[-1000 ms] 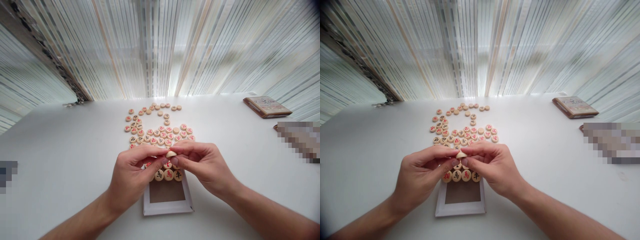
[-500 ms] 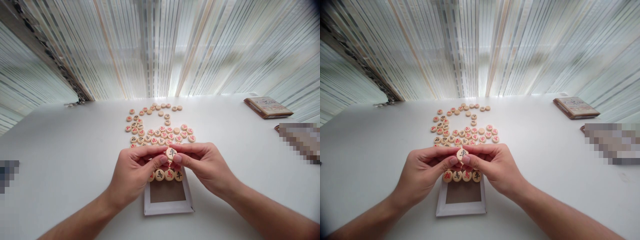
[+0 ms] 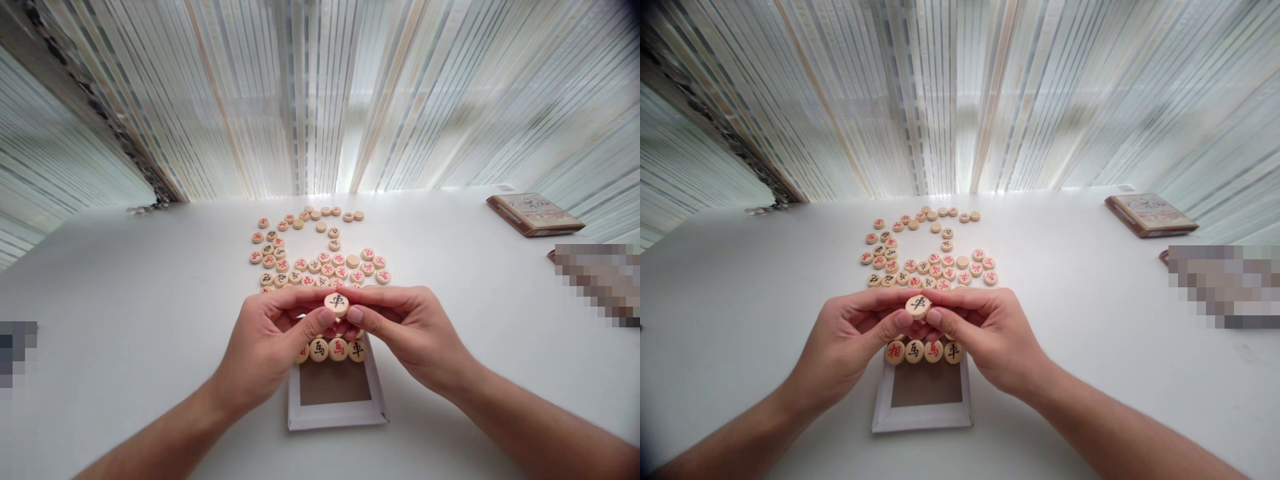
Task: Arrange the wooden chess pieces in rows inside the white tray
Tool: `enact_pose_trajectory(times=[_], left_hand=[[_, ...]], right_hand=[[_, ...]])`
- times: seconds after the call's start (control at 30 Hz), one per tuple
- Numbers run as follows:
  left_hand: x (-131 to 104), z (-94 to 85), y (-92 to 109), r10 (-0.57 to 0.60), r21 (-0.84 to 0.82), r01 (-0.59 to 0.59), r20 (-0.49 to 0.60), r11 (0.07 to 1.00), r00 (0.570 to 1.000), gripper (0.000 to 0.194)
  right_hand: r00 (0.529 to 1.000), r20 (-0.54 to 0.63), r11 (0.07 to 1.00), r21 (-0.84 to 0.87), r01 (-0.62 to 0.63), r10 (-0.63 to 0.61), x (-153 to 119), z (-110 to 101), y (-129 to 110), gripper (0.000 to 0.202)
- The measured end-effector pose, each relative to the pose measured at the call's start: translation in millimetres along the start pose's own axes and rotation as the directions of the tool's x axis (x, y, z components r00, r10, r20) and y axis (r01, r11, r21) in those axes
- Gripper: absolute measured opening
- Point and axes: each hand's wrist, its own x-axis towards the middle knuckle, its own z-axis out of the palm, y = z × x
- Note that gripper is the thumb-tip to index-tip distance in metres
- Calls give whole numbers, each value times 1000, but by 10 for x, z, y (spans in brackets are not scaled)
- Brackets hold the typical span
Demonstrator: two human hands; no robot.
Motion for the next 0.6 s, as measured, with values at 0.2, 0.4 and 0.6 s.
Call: enact_pose_trajectory(times=[0.2, 0.4, 0.6], left_hand=[[-15, -7, -6, 8, 26, -9, 39, 1000, 999, 27], [-19, -6, -9, 7, 50, -7, -4, 999, 1000, 24], [-9, -1, -13, 38, 75, -33, -65, 997, 997, 22]], right_hand=[[1000, -18, 999, 33, -4, 5, 9, 4, -1, 28], [999, -44, 999, 42, 5, -3, 6, 20, -2, 17], [1000, -26, 1000, -14, 11, -11, 16, 32, -23, 16]])
